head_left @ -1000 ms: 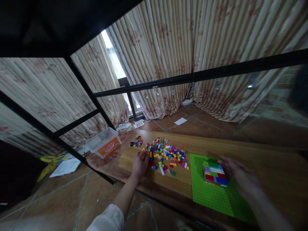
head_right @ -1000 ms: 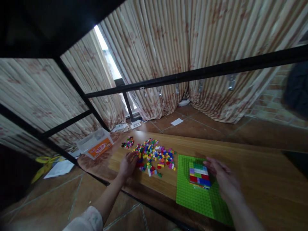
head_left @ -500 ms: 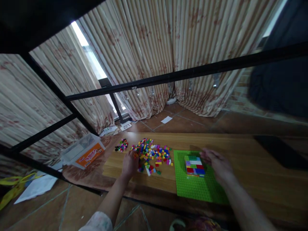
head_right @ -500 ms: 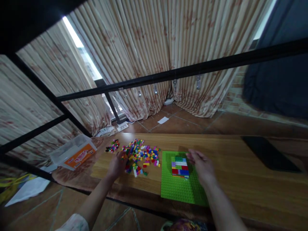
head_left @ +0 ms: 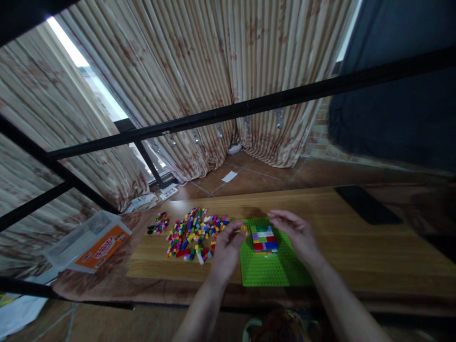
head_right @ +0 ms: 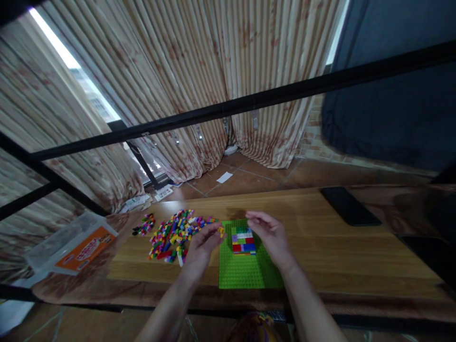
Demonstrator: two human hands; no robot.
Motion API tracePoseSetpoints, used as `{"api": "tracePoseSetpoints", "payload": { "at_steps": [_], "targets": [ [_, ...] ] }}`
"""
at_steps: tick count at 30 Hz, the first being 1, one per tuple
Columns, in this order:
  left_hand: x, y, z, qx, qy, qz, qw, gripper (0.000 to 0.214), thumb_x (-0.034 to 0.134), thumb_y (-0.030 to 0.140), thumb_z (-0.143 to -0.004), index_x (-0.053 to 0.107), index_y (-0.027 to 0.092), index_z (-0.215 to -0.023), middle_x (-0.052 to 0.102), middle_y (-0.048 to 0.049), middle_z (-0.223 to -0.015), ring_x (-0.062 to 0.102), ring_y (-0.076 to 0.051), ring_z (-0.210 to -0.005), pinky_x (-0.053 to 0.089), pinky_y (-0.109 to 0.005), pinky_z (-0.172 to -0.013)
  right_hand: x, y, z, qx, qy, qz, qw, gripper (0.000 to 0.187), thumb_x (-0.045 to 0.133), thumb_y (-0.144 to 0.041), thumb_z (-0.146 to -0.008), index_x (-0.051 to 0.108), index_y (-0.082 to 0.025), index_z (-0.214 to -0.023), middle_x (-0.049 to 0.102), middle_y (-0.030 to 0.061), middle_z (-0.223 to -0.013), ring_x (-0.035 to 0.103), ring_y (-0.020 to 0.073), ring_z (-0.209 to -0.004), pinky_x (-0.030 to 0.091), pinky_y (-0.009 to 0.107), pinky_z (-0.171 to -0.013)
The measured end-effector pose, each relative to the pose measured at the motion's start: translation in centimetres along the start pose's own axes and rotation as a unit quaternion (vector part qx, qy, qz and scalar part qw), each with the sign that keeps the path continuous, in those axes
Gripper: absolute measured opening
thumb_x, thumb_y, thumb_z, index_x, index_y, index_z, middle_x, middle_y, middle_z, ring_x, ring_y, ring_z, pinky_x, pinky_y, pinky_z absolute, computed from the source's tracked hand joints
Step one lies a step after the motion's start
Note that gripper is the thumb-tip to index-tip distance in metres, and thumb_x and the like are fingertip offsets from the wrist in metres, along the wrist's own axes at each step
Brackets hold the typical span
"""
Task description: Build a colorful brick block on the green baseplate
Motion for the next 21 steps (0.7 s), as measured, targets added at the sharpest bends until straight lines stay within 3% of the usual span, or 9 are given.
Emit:
{"api": "tracePoseSetpoints", "payload": {
  "at_steps": [4,7,12,17,21],
  "targets": [
    [2.9,0.5,-0.2,-0.051,0.012,0.114,0.992,0.035,0.074,0.038,-0.069,0.068,0.013,-0.093,0.069,-0.0066,-0.089,0.068,-0.016,-0.075,0.053,-0.029,-0.076,0.3,-0.9,0.9,-0.020,-0.064,0.032,0.997,0.035,0.076,-0.035,-0.069,0.072,-0.026,-0.102,0.071,0.0045,-0.102,0.064,0.0186,-0.089,0.052,0.031,-0.077],
    [4.1,0.7,-0.2,-0.082,0.018,0.107,0.991,0.035,0.075,0.042,-0.067,0.067,0.013,-0.085,0.068,-0.0039,-0.079,0.065,-0.013,-0.064,0.052,-0.025,-0.066,0.8,-1.2,1.4,-0.055,-0.094,0.064,0.992,0.033,0.075,-0.032,-0.070,0.072,-0.026,-0.102,0.070,0.0037,-0.104,0.063,0.0188,-0.093,0.051,0.032,-0.079],
    [5.4,0.4,0.2,-0.114,0.031,0.076,0.990,0.036,0.068,0.049,-0.073,0.064,0.014,-0.082,0.066,-0.0022,-0.069,0.061,-0.011,-0.055,0.050,-0.023,-0.057,1.5,-1.0,1.7,-0.119,-0.089,0.137,0.979,0.021,0.067,-0.026,-0.078,0.072,-0.026,-0.098,0.068,0.0027,-0.097,0.061,0.0178,-0.092,0.048,0.032,-0.083],
    [5.8,-0.3,0.3,-0.127,0.007,0.031,0.991,0.038,0.058,0.051,-0.080,0.063,0.013,-0.084,0.067,-0.0046,-0.068,0.059,-0.011,-0.050,0.045,-0.021,-0.050,1.2,-0.9,1.9,-0.135,-0.099,0.204,0.964,0.020,0.060,-0.028,-0.083,0.071,-0.023,-0.100,0.067,0.0034,-0.092,0.061,0.0170,-0.085,0.048,0.030,-0.077],
    [4.4,-0.4,-0.1,-0.069,0.016,-0.075,0.995,0.034,0.057,0.048,-0.081,0.063,0.015,-0.082,0.069,-0.0046,-0.071,0.061,-0.013,-0.051,0.042,-0.022,-0.048,0.4,-0.5,1.8,-0.085,-0.072,0.230,0.967,0.025,0.059,-0.035,-0.084,0.068,-0.022,-0.104,0.070,0.0044,-0.095,0.064,0.0185,-0.086,0.049,0.030,-0.076]
  ]
}}
Point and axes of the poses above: each hand's wrist, its own z-axis away from the middle knuckle, its own x-axis out of the palm, y = z × x, the point moved 1 cm from there along -z, towards the middle knuckle
